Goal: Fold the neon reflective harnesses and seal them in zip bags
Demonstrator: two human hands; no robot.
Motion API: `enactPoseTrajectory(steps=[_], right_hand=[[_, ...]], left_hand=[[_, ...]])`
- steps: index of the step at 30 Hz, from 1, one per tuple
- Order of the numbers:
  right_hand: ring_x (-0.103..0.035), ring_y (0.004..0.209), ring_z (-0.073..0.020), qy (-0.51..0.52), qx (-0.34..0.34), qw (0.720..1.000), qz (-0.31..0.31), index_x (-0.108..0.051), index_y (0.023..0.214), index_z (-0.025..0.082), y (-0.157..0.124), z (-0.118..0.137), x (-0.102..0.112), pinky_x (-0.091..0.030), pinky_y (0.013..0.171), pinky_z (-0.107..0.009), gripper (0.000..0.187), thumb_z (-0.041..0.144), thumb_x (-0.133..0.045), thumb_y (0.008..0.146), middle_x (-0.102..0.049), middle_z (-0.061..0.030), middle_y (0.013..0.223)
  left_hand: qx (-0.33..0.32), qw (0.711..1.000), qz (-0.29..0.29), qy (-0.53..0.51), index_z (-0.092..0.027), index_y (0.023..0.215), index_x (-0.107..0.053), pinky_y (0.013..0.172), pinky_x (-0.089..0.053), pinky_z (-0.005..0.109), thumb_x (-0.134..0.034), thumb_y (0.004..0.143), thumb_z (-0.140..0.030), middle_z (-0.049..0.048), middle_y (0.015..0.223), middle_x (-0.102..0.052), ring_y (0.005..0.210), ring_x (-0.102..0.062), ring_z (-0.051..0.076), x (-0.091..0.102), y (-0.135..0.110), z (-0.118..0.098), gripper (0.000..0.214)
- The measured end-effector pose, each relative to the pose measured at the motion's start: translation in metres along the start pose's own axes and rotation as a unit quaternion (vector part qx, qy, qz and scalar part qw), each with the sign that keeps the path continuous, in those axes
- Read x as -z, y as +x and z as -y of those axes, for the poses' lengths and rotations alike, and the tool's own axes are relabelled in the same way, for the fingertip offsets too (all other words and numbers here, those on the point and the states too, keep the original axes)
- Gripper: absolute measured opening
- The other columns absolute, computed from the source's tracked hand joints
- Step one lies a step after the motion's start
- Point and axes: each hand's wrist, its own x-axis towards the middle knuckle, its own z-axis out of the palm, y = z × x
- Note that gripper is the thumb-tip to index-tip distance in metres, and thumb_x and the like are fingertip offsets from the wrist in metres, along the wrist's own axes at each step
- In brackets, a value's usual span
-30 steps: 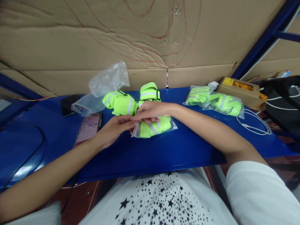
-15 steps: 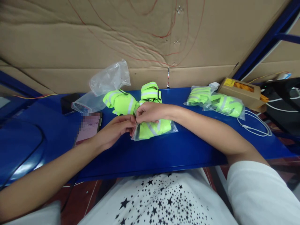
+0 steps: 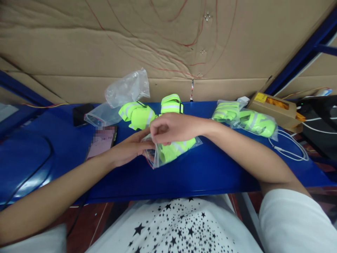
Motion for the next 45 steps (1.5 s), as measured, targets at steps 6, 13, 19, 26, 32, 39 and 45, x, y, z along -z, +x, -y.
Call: enactPoseTrajectory(steps=[6, 13, 19, 26, 32, 39, 45], right_hand=[[-0.065, 0.093, -0.017, -0.181, -0.045, 0.975, -0.124, -0.066, 0.122, 0.018, -0.026, 0.0, 0.027, -0.048, 0.082, -0.027, 0.034, 0.043, -0.057, 0.101, -0.074, -0.0075, 0.11], [-0.066, 0.095, -0.0181, -0.12, -0.2, 0.967, -0.104, -0.062, 0.136, 0.022, -0.038, -0.031, 0.061, -0.052, 0.079, -0.028, 0.057, 0.063, -0.055, 0.097, -0.071, -0.0075, 0.12], [-0.066, 0.091, -0.016, 0.037, -0.1, 0.955, -0.277, -0.06, 0.131, 0.022, -0.027, -0.019, 0.059, -0.052, 0.07, -0.024, 0.053, 0.043, -0.076, 0.086, -0.071, -0.0061, 0.11], [-0.067, 0.095, -0.0154, -0.152, 0.078, 0.869, -0.465, -0.07, 0.109, 0.017, 0.0, 0.027, 0.097, -0.051, 0.087, -0.027, 0.021, 0.027, -0.07, 0.091, -0.074, -0.0059, 0.113], [-0.062, 0.099, -0.0086, -0.377, 0.058, 0.777, -0.501, -0.075, 0.111, 0.009, 0.032, 0.062, 0.152, -0.041, 0.087, -0.018, 0.028, 0.011, -0.059, 0.089, -0.076, 0.0003, 0.112], [-0.063, 0.101, -0.0104, -0.465, 0.048, 0.68, -0.564, -0.075, 0.117, 0.005, 0.027, 0.086, 0.193, -0.04, 0.094, -0.021, 0.032, 0.007, -0.057, 0.091, -0.075, -0.0021, 0.11], [-0.064, 0.093, -0.0152, -0.53, -0.066, 0.707, -0.463, -0.081, 0.108, 0.013, 0.0, 0.093, 0.192, -0.047, 0.094, -0.03, 0.027, 0.015, -0.069, 0.084, -0.075, -0.0033, 0.096]], left_hand=[[-0.039, 0.996, 0.005, -0.081, -0.022, 0.118, -0.069, 0.066, -0.065, 0.03, -0.087, 0.076, -0.026, 0.0013, 0.091, -0.071, 0.072, -0.07, 0.016, 0.003, -0.002, 0.003, 0.046], [-0.109, 0.978, -0.031, -0.173, -0.025, 0.112, -0.071, 0.069, -0.066, 0.031, -0.092, 0.069, -0.02, -0.0017, 0.094, -0.07, 0.074, -0.067, 0.014, 0.001, -0.003, -0.001, 0.048], [-0.14, 0.964, -0.044, -0.222, -0.03, 0.128, -0.065, 0.09, -0.065, 0.033, -0.091, 0.07, -0.016, 0.0006, 0.117, -0.072, 0.101, -0.072, 0.019, -0.006, -0.01, -0.008, 0.066], [-0.068, 0.981, -0.052, -0.176, -0.021, 0.135, -0.057, 0.105, -0.058, 0.041, -0.081, 0.079, -0.013, 0.0141, 0.139, -0.066, 0.121, -0.07, 0.031, -0.001, -0.008, -0.008, 0.061], [-0.042, 0.992, -0.045, -0.112, -0.015, 0.125, -0.062, 0.097, -0.061, 0.04, -0.08, 0.076, -0.016, 0.016, 0.128, -0.071, 0.109, -0.075, 0.031, 0.0, -0.006, -0.009, 0.052], [-0.037, 0.997, -0.018, -0.064, -0.017, 0.123, -0.063, 0.085, -0.063, 0.037, -0.078, 0.08, -0.023, 0.0124, 0.124, -0.072, 0.102, -0.075, 0.028, -0.005, -0.013, -0.013, 0.046], [-0.016, 0.998, -0.025, -0.047, -0.017, 0.122, -0.063, 0.084, -0.062, 0.037, -0.078, 0.079, -0.023, 0.0118, 0.122, -0.071, 0.103, -0.074, 0.028, -0.004, -0.01, -0.01, 0.046]])
